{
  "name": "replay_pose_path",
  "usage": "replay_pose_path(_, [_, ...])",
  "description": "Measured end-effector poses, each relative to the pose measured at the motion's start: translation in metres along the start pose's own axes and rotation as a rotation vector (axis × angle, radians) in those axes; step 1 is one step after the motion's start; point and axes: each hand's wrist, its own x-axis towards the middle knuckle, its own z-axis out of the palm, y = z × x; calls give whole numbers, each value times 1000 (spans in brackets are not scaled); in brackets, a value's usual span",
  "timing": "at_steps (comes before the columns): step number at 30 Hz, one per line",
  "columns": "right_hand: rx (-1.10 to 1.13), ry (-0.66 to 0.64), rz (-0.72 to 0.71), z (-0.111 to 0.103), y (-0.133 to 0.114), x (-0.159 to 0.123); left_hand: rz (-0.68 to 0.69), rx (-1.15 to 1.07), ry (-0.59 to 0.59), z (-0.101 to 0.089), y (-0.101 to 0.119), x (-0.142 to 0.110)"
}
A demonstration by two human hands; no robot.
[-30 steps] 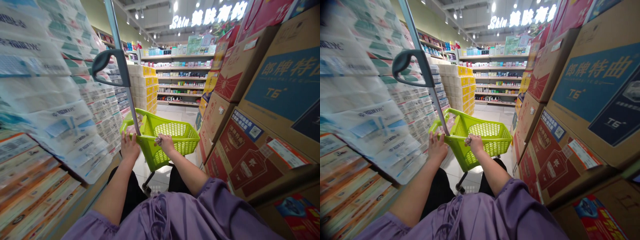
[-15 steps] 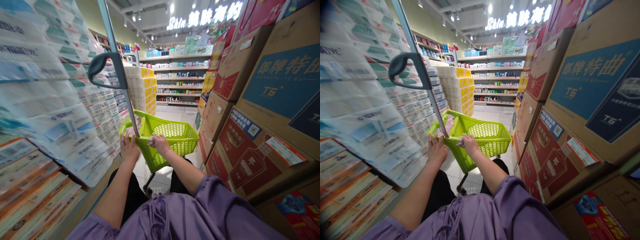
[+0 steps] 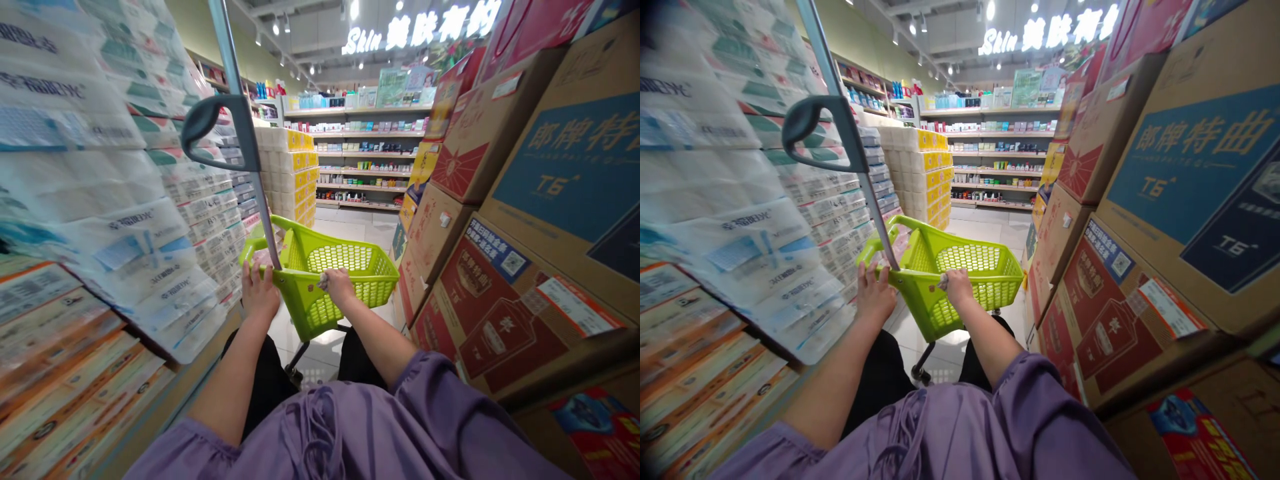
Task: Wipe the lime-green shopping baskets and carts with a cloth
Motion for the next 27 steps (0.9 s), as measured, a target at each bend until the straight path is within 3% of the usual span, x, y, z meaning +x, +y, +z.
replay_pose_path(5, [48, -15, -159, 13, -49, 17, 26, 27, 7, -1, 1, -3])
replay_pose_path(7, [55, -7, -202, 16, -55, 18, 44, 49, -1, -3, -2, -4])
replay_pose_path(10, [40, -12, -179, 13, -35, 9, 37, 60, -1, -5, -6, -3])
replay_pose_path(14, [-6, 6, -36, 4, 8, -5, -4, 23, 13, -3, -7, -1])
replay_pose_path(16, [-9, 6, 26, 1, 13, -5, -22, 3, 32, -1, -5, 0])
replay_pose_path(19, [31, -30, 18, 4, -10, 3, -16, -6, 53, 0, -1, -1])
replay_pose_path(24, [78, -8, -171, 14, -66, 20, 32, 15, 38, -4, 0, -6])
replay_pose_path(27, [85, -3, -221, 16, -61, 16, 15, 34, 32, -7, -2, -8])
